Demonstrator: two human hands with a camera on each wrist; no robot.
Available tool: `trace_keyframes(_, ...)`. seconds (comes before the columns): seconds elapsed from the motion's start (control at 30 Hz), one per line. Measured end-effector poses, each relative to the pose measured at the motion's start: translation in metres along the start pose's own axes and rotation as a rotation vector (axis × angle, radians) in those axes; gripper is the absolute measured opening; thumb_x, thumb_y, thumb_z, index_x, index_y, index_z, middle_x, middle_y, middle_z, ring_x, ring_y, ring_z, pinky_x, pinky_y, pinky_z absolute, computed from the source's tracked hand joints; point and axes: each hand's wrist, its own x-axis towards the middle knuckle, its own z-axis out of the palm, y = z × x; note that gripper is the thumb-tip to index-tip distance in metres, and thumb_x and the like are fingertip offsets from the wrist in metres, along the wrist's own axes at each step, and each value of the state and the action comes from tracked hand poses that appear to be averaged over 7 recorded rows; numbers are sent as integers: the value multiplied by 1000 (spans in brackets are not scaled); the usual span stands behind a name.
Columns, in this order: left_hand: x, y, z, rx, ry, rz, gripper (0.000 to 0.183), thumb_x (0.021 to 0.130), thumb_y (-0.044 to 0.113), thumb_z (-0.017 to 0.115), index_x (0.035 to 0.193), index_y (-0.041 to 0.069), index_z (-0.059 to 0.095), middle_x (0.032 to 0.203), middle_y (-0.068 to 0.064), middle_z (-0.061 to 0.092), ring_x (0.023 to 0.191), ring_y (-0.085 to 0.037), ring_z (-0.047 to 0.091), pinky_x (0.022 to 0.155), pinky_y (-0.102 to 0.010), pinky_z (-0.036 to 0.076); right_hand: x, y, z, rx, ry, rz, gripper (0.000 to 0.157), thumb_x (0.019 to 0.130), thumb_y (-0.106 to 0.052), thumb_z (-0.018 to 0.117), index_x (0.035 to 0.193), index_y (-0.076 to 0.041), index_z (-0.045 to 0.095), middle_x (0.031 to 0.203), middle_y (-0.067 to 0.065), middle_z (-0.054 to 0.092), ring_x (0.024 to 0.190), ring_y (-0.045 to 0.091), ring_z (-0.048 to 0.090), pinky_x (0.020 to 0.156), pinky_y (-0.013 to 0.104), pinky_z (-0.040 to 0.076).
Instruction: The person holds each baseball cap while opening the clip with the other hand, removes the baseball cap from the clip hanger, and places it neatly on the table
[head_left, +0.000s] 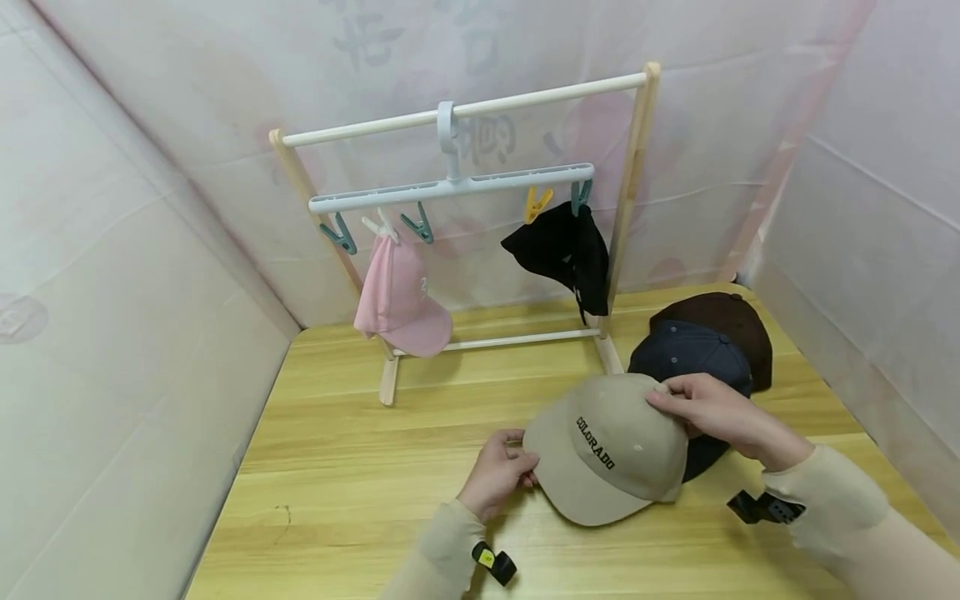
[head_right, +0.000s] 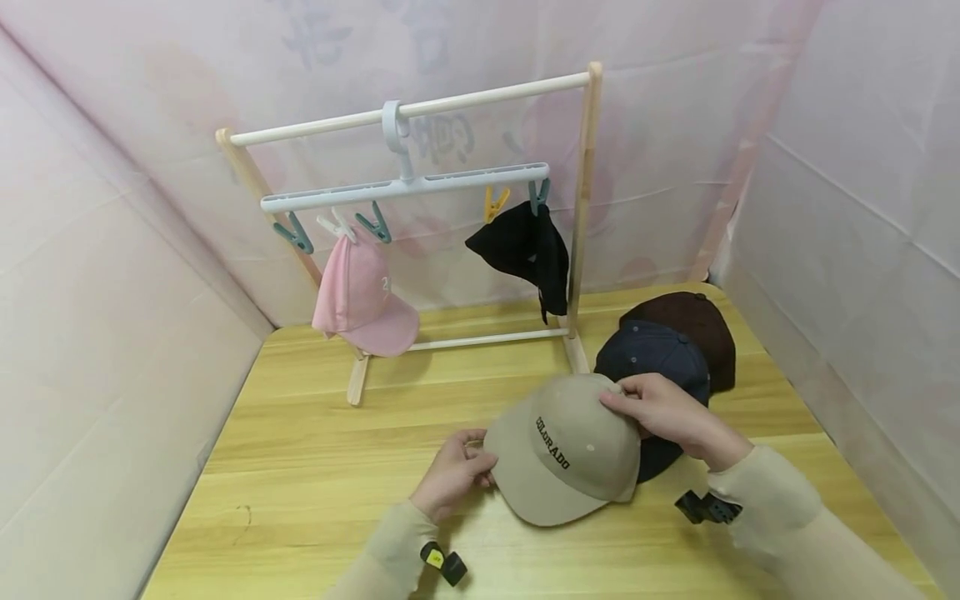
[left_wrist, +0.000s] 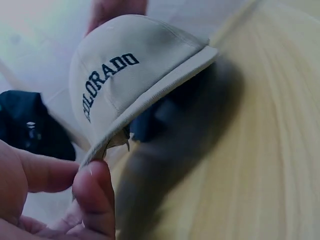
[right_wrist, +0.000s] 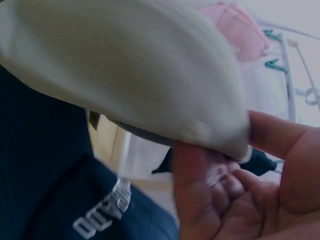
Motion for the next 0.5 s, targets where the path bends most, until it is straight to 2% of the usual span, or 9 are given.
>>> trace_keyframes(0.1, 3, -4, 5, 87, 29, -8, 45, 90, -1, 62, 130, -9, 43, 76, -9, 65, 56, -13, 57, 52, -23, 48, 0, 4, -3, -100, 1, 34, 40, 97, -41, 55, 93, -2, 62, 81, 10, 61, 77, 25, 63, 66, 38, 55)
trace_keyframes(0.2, 6, -6, 8, 156, 43, -4, 44, 89, -1, 63, 129, -8, 47, 71, -8, 65, 51, -13, 56, 49, -24, 47, 1, 7, -5, -152, 15, 55, 40, 96, -43, 55, 96, -4, 64, 81, 8, 61, 76, 23, 61, 65, 38, 54)
trace_keyframes(0.37, 9, -7, 7, 165, 5, 0, 46, 88, 1, 64, 130, -5, 48, 67, -7, 64, 48, -13, 55, 47, -24, 47, 3, 8, -8, -149, 52, 37, 45, 96, -39, 58, 119, 0, 58, 88, 6, 66, 79, 21, 62, 64, 37, 54)
trace_keyframes(0.5, 10, -11, 3, 127, -30, -23, 45, 89, 2, 66, 131, -4, 50, 68, -8, 63, 47, -12, 54, 46, -24, 48, 4, 9, -8, -109, 53, 19, 51, 95, -36, 61, 125, 3, 50, 87, 7, 66, 77, 22, 63, 62, 38, 55)
